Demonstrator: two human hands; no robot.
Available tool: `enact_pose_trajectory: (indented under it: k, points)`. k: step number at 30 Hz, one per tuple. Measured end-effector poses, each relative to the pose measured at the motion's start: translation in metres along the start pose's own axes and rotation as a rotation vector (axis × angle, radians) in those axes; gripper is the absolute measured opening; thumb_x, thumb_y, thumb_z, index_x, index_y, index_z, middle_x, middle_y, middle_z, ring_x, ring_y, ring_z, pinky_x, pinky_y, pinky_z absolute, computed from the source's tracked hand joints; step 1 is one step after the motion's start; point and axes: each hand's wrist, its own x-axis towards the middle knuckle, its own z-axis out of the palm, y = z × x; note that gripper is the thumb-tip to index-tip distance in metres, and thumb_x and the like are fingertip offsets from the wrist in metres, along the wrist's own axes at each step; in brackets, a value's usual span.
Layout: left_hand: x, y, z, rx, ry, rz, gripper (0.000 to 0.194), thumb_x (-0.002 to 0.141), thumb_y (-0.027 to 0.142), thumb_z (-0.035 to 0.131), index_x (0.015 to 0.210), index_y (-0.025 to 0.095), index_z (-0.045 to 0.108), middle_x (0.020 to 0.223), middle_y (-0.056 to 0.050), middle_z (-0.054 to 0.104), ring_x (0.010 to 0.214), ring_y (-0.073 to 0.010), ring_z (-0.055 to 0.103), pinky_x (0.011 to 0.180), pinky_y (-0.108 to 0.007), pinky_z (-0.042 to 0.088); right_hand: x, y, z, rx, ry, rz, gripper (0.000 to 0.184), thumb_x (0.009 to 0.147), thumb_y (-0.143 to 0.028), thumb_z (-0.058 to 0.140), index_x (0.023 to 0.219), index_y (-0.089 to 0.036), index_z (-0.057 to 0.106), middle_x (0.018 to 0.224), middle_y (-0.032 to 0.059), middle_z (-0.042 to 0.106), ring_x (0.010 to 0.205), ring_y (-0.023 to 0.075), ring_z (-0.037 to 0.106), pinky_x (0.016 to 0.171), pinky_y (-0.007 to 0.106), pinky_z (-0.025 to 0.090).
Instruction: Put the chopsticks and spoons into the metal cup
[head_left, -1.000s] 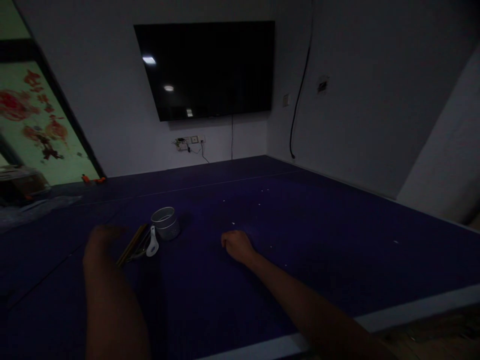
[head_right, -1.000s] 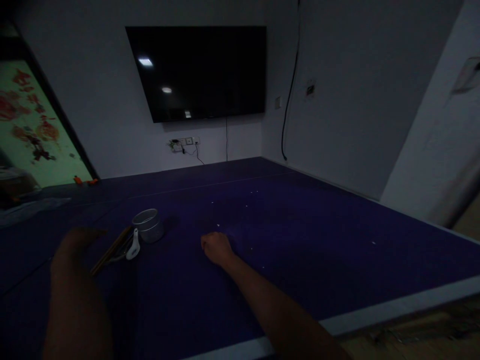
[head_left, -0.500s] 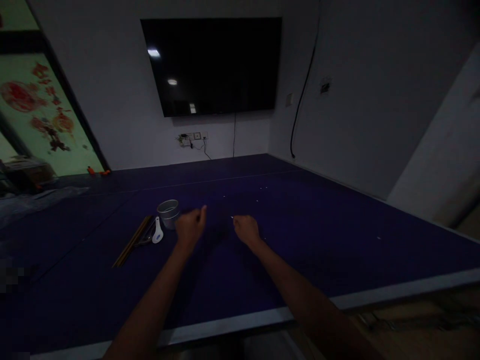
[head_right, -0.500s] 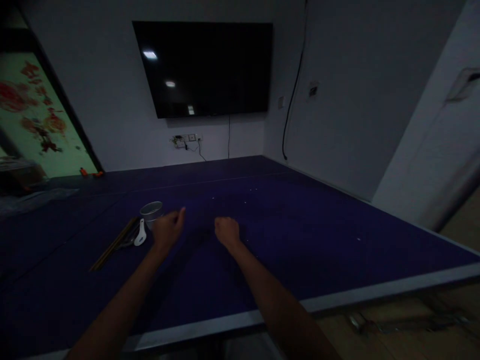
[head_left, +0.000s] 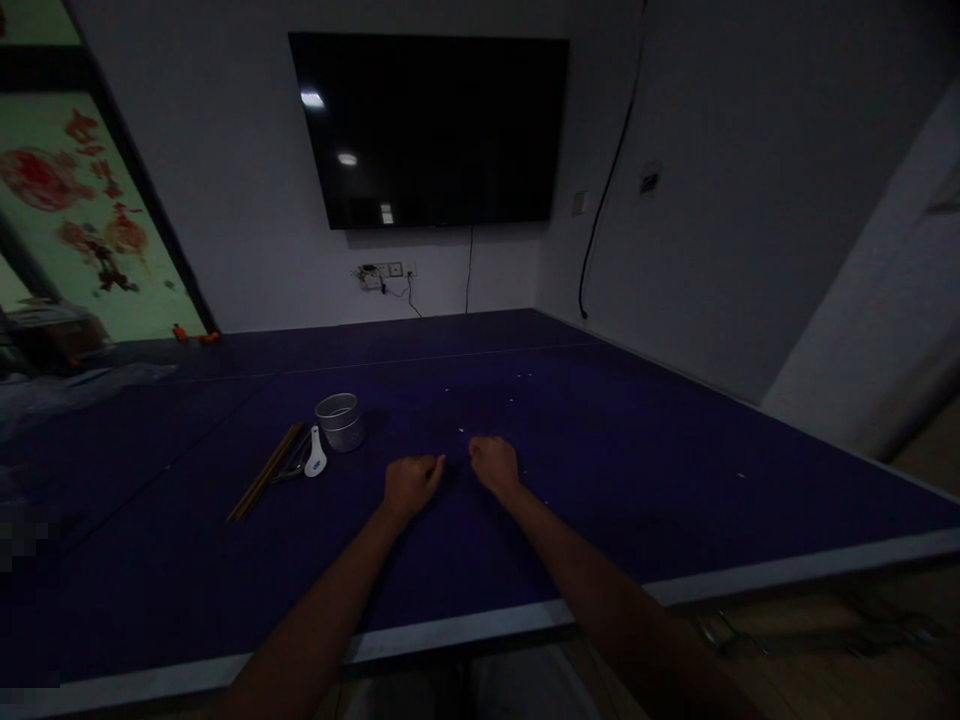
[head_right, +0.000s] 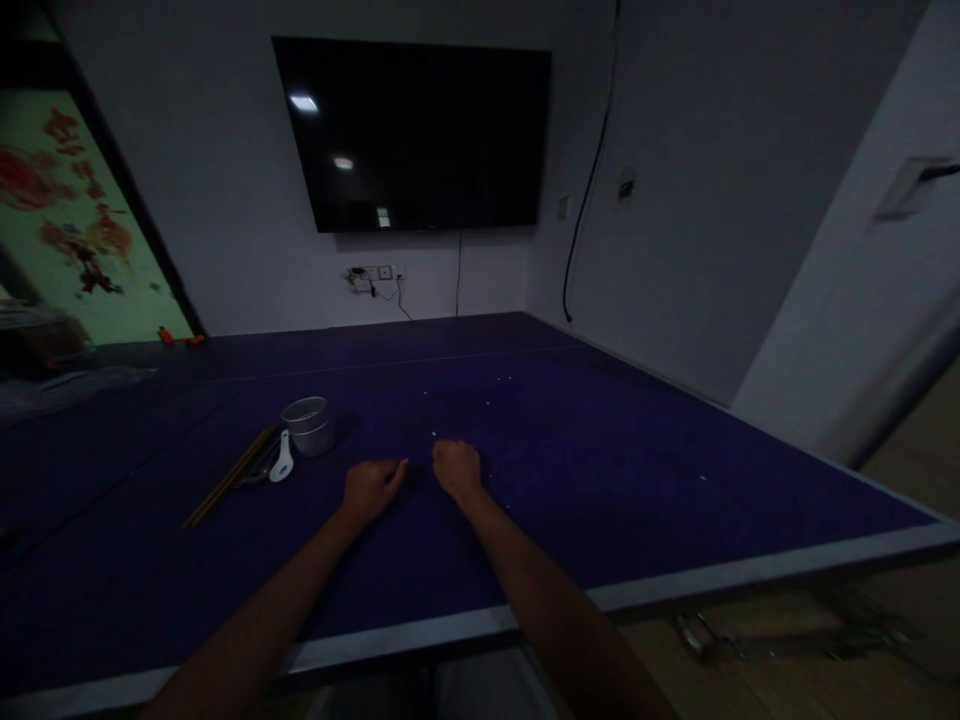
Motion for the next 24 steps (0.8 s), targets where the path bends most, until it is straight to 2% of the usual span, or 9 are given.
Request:
enact_pose_trajectory:
  k: [5,15,24]
  points:
    - [0.0013,-0.0049,-0.0013,-0.001,-0.025,-0.03,0.057,0.091,0.046,0.025,0.069,0.018,0.069,0.067,-0.009,0.068,0.066,-0.0164,0.061,0.054,-0.023,0.028,-0.0002,-0.0019,-0.0065,0.043,0.036,-0.03,0.027,0.084,-0.018,0.041,0.082,-0.022,0.068,0.084,0.0044,0.07,0.08,0.0157,0.062,0.065,0.022,0.036]
    - [0.0026,-0.01,-0.001,-0.03,-0.004,-0.041,0.057,0.091,0.047,0.025,0.068,0.018,0.068,0.066,-0.009,0.068,0.064,-0.0159,0.06,0.053,-0.023,0.026,-0.001,-0.0034,-0.0034,0.019,0.009,-0.09,0.027,0.084,-0.016,0.042,0.082,-0.022,0.068,0.085,0.0037,0.07,0.079,0.0151,0.062,0.064,0.022,0.036]
    - [0.0014,-0.0096,0.0027,-0.029,0.09,-0.004,0.056,0.091,0.046,0.025,0.062,0.018,0.064,0.061,-0.008,0.064,0.058,-0.0149,0.056,0.053,-0.024,0.026,-0.0009,-0.0022,-0.0024,0.027,0.007,-0.099,0.03,0.084,-0.017,0.04,0.083,-0.022,0.069,0.087,0.004,0.07,0.08,0.0146,0.061,0.066,0.022,0.036]
